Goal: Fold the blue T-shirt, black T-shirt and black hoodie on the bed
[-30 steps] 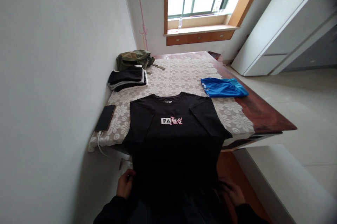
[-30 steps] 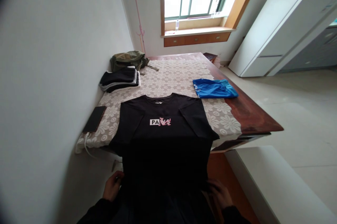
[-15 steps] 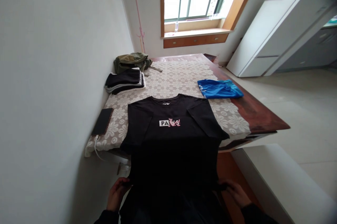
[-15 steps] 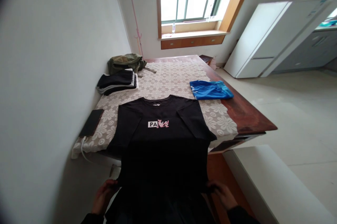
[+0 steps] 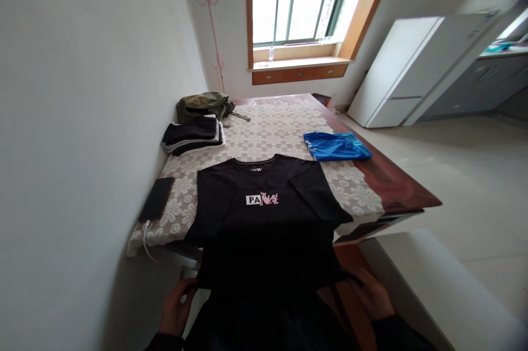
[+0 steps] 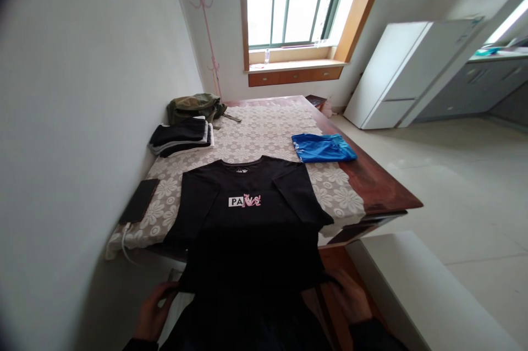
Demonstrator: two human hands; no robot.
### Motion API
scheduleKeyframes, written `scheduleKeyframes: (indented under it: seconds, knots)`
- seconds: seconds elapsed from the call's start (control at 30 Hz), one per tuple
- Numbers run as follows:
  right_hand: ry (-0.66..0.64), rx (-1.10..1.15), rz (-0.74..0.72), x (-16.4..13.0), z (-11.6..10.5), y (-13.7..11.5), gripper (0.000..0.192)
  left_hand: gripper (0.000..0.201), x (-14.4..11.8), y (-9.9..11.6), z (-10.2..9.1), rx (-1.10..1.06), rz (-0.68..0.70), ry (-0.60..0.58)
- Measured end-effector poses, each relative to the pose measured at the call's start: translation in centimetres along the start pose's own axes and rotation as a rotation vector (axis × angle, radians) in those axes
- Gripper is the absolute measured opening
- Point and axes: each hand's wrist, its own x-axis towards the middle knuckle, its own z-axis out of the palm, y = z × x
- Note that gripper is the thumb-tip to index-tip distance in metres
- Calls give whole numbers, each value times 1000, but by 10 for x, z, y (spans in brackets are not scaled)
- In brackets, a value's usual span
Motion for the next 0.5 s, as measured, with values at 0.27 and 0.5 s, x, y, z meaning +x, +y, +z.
scheduleKeyframes:
  seconds: [0.27, 0.5]
  knots:
    - [318, 149, -87, 71, -111, -99, 19, 10, 39, 127, -65, -75, 486, 468]
    - [238, 327, 159, 58, -162, -117, 17, 33, 28, 169, -103, -455, 54, 126]
